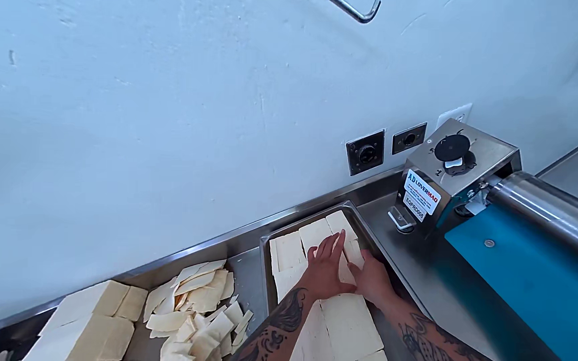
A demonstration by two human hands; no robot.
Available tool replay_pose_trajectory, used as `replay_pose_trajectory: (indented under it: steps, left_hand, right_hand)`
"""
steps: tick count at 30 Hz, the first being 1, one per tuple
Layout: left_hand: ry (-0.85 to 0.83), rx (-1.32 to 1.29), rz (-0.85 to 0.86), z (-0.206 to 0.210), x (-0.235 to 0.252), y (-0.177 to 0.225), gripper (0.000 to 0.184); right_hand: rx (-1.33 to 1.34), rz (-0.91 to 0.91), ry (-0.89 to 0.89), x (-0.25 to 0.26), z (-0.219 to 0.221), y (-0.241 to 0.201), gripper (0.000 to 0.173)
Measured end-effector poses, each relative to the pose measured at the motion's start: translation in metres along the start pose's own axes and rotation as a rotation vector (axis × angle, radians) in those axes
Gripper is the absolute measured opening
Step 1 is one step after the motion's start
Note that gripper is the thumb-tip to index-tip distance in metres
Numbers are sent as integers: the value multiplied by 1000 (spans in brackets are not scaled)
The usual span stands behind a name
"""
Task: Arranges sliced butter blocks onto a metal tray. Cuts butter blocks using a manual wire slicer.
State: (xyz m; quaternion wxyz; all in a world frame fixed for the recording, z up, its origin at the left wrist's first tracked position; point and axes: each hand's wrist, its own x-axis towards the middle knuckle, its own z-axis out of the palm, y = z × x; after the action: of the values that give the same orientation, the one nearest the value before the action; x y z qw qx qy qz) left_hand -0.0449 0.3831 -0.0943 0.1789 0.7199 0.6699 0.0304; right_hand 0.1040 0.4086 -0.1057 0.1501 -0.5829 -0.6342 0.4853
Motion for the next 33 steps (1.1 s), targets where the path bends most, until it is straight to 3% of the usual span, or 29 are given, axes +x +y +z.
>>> replay_pose_trajectory:
  steps: [3, 6, 17, 24, 27, 30, 33]
  left_hand:
    - [-118, 85, 25, -2, -8, 1, 114]
    - [-228, 187, 37, 0, -11, 9, 105]
    - [-290, 194, -34, 0, -21, 27, 103]
    - [-325, 179, -65, -6, -15, 29, 102]
    - [-219, 133, -40, -27, -33, 24, 89]
    - [-44, 102, -24, -59, -84, 19, 78]
    - [79, 155, -25, -93, -167, 14, 71]
  right_hand:
    - [51, -30, -100, 0, -3, 4, 61]
    - [161, -48, -121, 7, -9, 14, 50]
    - [495, -130, -255, 21, -14, 23, 54]
    - [284, -164, -397, 19, -21, 18, 67]
    - [504, -126, -276, 24, -20, 23, 62]
    - [653, -44, -184, 20, -20, 26, 73]
    - [409, -160, -77, 1, -20, 21, 67]
